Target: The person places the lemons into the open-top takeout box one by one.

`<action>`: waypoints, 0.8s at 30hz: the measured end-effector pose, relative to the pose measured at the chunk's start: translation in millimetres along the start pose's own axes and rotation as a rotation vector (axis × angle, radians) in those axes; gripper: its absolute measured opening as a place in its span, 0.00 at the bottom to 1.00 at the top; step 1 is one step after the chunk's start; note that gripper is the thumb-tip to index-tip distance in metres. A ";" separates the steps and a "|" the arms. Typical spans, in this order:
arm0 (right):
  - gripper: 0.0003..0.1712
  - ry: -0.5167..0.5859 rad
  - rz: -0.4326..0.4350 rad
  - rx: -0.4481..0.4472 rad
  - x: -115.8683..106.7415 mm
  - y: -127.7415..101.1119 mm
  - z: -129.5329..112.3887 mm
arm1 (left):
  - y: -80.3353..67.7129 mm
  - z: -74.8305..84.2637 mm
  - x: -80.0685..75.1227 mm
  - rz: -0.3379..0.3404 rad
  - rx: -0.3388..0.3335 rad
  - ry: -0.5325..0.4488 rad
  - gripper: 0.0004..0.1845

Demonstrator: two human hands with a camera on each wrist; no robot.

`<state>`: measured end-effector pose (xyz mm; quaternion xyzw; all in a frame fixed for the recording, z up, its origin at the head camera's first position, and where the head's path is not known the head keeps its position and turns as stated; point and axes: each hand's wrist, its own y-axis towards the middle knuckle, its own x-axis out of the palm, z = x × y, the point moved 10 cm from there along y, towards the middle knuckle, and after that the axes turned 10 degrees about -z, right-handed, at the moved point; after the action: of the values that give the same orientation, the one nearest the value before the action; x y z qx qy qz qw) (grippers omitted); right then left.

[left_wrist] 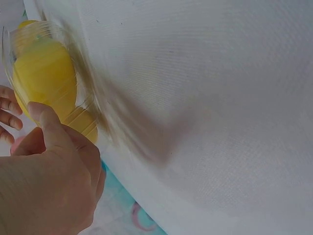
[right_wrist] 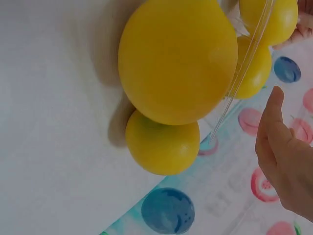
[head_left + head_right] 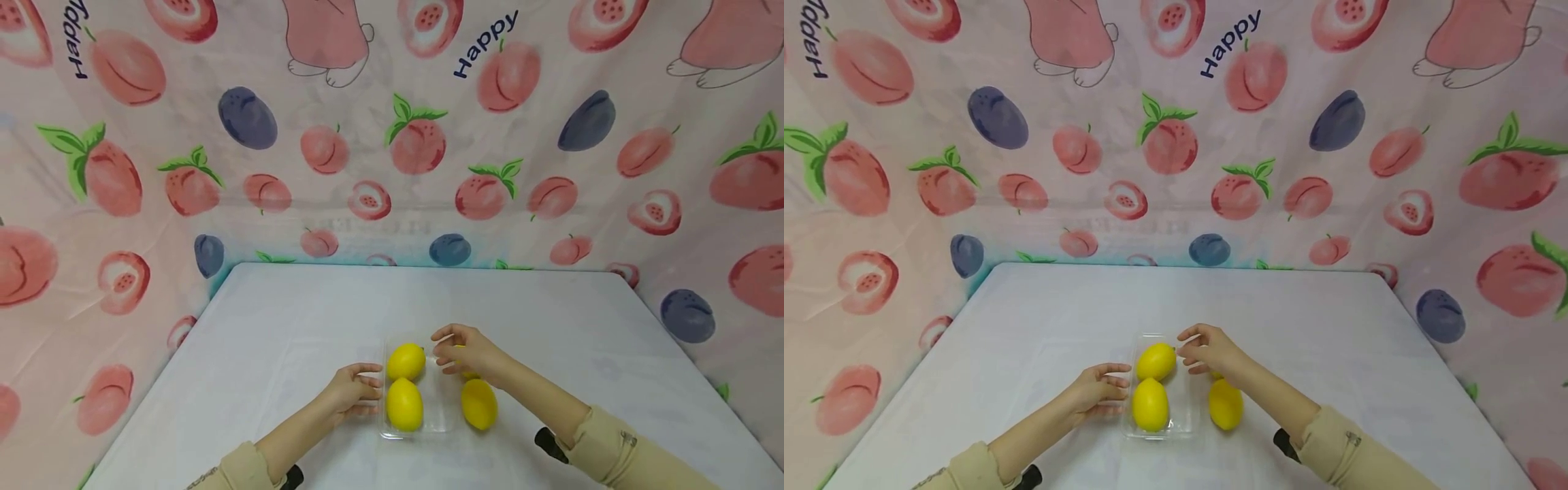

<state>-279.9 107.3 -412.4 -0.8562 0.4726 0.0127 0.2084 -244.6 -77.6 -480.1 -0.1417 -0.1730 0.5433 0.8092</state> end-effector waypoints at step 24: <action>0.25 -0.049 -0.055 -0.094 -58.2 -2.1 0.8 | 2.1 -0.3 -1.2 0.021 0.012 0.009 0.25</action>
<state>-310.2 155.5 -399.6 -0.8772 0.4424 0.0498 0.1798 -246.6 -77.9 -481.3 -0.1411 -0.1642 0.5522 0.8051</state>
